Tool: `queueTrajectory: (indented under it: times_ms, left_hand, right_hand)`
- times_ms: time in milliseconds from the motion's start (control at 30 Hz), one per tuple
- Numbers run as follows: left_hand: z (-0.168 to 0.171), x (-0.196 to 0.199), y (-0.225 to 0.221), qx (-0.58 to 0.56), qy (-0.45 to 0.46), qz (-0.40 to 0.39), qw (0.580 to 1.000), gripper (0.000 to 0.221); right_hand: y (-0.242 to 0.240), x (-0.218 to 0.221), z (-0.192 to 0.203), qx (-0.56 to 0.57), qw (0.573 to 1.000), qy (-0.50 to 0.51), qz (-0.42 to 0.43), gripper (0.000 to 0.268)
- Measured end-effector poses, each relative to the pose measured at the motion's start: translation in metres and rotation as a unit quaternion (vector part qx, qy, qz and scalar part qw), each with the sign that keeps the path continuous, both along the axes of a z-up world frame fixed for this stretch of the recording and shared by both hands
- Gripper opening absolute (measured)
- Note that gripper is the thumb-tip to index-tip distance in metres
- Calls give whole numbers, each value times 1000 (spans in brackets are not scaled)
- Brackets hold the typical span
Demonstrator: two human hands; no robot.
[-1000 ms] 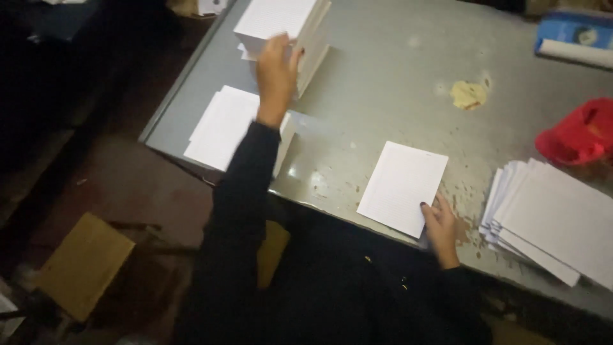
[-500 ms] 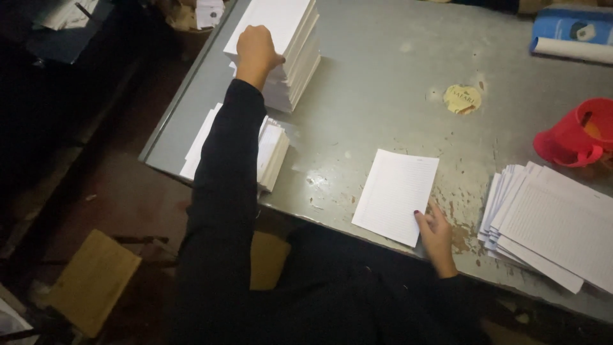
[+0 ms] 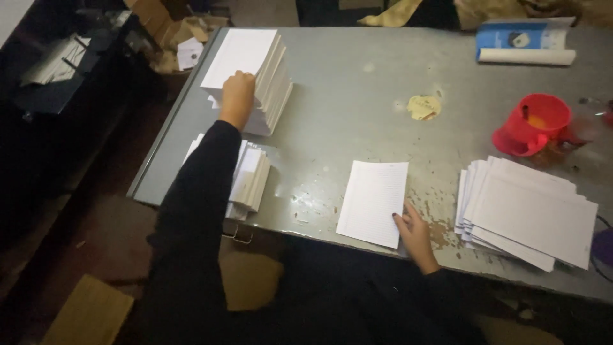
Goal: Flipping through a stack of lined papers to check or count them, then aligning and stacking them on a workbench.
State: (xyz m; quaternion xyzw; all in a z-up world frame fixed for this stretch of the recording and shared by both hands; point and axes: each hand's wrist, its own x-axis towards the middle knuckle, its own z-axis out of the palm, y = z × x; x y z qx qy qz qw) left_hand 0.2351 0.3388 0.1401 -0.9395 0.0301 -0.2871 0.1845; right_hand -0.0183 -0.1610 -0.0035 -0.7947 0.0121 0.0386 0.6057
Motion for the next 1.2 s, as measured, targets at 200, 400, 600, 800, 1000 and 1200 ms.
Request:
queueTrajectory:
  times_ms: [200, 400, 600, 800, 1000, 1200]
  left_hand:
    - [73, -31, 18, -147, -46, -104, 983, 17]
    - [197, -117, -28, -225, -240, -239, 914, 8]
    - [210, -136, -43, -344, -299, -252, 854, 20]
    - [163, -183, -131, -348, -222, -268, 870, 9]
    - [123, -205, -156, -445, -147, -241, 850, 10]
    - [119, -215, -149, -417, -131, -268, 859, 14]
  right_hand:
    - [-1, -3, 7, 8, 999, 0, 34, 58]
    - [-8, 4, -17, -18, 999, -29, 39, 56]
    - [-13, 11, -52, 18, 998, -48, 28, 55]
    - [-25, -40, -54, -80, 997, -5, -1, 44]
    - [-37, -45, -11, -199, 979, 17, -47, 31]
    - [-29, -33, 48, -308, 950, 32, -39, 22]
